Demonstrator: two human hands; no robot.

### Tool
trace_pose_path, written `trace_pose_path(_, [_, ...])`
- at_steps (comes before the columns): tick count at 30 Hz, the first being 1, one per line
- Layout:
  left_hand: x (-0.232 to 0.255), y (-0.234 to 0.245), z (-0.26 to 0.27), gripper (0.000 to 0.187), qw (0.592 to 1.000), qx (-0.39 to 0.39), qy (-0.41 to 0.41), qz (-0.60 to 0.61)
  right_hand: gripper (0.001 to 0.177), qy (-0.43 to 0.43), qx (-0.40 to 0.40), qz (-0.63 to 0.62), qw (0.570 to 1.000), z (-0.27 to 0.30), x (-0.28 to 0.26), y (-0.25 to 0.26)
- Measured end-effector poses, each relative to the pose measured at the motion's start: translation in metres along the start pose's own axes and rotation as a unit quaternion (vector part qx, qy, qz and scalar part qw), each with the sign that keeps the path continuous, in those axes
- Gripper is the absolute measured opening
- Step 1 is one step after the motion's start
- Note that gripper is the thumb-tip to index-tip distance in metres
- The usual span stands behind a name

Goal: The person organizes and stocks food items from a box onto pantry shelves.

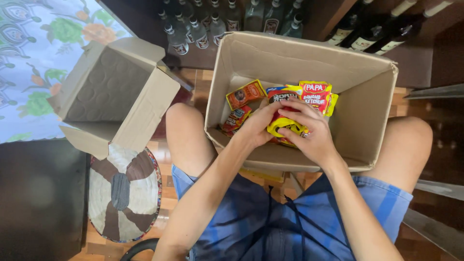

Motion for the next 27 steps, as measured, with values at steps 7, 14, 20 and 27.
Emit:
trace_pose_path(7, [0.008,-0.038,0.044,0.047,0.979,0.159,0.065,-0.112,0.024,-0.053,0.049,-0.080,0.994,0.018,0.028,0.003])
trace_pose_path(14, [0.004,-0.029,0.029,0.033,0.999,0.034,0.030,-0.006,0.023,0.059,0.009,0.097,0.993,0.008,-0.016,0.005])
trace_pose_path(20, [0.046,-0.047,0.059,0.031,0.981,0.116,-0.126,-0.094,0.068,-0.058,0.077,-0.086,0.992,0.007,0.025,0.006])
trace_pose_path(27, [0.042,-0.066,0.059,0.029,0.964,0.051,-0.158,-0.208,0.047,-0.401,-0.069,-0.412,0.815,0.045,0.051,-0.050])
Point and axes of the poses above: each hand's wrist, its own z-axis away from the middle knuckle, its own y-axis out of the back of the hand, x = y × z, the point moved 8 cm from there along -z, towards the middle knuckle, and after that the axes turned 11 degrees about y, right-handed, at the moved point
